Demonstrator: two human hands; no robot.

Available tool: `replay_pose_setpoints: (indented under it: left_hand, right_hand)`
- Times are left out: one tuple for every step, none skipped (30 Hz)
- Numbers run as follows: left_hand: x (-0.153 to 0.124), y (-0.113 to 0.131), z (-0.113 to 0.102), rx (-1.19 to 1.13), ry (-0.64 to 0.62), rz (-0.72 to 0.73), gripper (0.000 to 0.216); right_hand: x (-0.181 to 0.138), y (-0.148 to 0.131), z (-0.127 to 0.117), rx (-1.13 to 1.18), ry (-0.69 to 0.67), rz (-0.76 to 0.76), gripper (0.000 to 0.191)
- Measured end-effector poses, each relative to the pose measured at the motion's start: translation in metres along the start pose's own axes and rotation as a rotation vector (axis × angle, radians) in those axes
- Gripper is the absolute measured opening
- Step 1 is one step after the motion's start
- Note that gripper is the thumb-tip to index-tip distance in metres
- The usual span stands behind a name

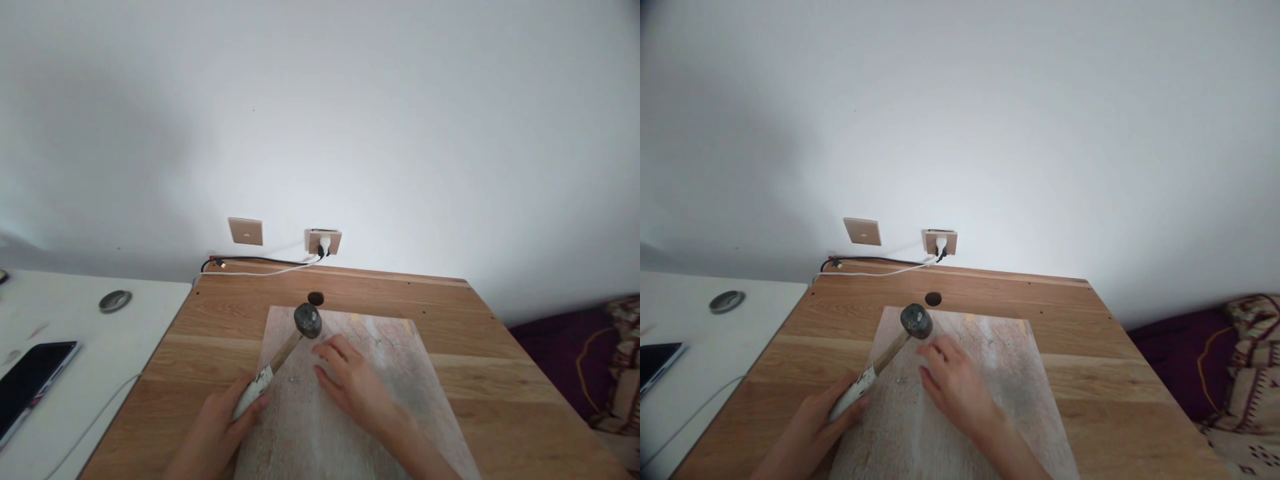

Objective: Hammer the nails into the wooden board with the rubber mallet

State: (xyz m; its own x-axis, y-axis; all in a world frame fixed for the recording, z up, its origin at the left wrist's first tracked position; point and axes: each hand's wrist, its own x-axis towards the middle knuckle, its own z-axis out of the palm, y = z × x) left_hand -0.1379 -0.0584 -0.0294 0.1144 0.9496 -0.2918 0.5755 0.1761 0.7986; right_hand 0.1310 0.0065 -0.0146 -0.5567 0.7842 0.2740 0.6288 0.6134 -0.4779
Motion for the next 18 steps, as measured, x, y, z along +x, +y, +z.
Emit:
replay_pose_setpoints:
  left_hand:
    - [0.000,-0.002,0.000,-0.006,0.022,0.007,0.037]
    - [0.000,-0.004,0.000,-0.013,0.049,0.015,0.038]
    - [-0.001,-0.006,-0.001,-0.017,0.078,0.019,0.038]
    - [-0.001,-0.007,-0.002,-0.019,0.106,0.019,0.038]
    - [-0.001,-0.008,-0.003,-0.018,0.129,0.015,0.038]
    - [-0.002,-0.008,-0.004,-0.018,0.146,0.009,0.038]
    - [-0.003,-0.008,-0.005,-0.018,0.155,0.001,0.038]
    - [-0.004,-0.007,-0.006,-0.020,0.162,-0.005,0.038]
    - [-0.006,-0.007,-0.007,-0.021,0.163,-0.010,0.038]
    - [-0.007,-0.007,-0.008,-0.024,0.165,-0.015,0.038]
    - [-0.008,-0.007,-0.009,-0.025,0.167,-0.021,0.037]
    - [-0.010,-0.007,-0.009,-0.026,0.168,-0.026,0.037]
    - [-0.011,-0.007,-0.010,-0.026,0.166,-0.030,0.036]
    - [-0.012,-0.008,-0.010,-0.027,0.163,-0.031,0.035]
    - [-0.012,-0.009,-0.010,-0.027,0.158,-0.031,0.035]
    - [-0.012,-0.009,-0.010,-0.026,0.155,-0.028,0.035]
    - [-0.012,-0.010,-0.010,-0.023,0.153,-0.025,0.035]
    - [-0.012,-0.011,-0.009,-0.021,0.152,-0.022,0.036]
  right_hand:
    - [0.001,-0.007,0.002,-0.026,-0.095,-0.049,0.030]
    - [0.003,-0.014,0.004,-0.065,-0.172,-0.091,0.033]
    - [0.006,-0.019,0.007,-0.113,-0.230,-0.130,0.034]
    - [0.009,-0.023,0.011,-0.160,-0.271,-0.163,0.032]
    - [0.012,-0.026,0.015,-0.200,-0.296,-0.190,0.028]
    - [0.015,-0.028,0.019,-0.225,-0.313,-0.213,0.021]
    - [0.018,-0.029,0.022,-0.231,-0.323,-0.229,0.017]
    - [0.020,-0.029,0.025,-0.222,-0.329,-0.238,0.015]
    - [0.022,-0.028,0.026,-0.203,-0.329,-0.241,0.015]
    - [0.024,-0.026,0.025,-0.180,-0.323,-0.236,0.016]
    - [0.026,-0.024,0.024,-0.154,-0.315,-0.224,0.018]
    - [0.028,-0.021,0.021,-0.127,-0.303,-0.206,0.019]
    - [0.030,-0.017,0.017,-0.100,-0.285,-0.183,0.021]
    - [0.032,-0.012,0.012,-0.068,-0.261,-0.156,0.021]
    - [0.034,-0.007,0.008,-0.034,-0.230,-0.128,0.022]
    - [0.037,-0.001,0.003,-0.001,-0.195,-0.101,0.022]
    - [0.040,0.005,0.000,0.027,-0.155,-0.076,0.022]
    - [0.042,0.011,-0.002,0.048,-0.114,-0.052,0.022]
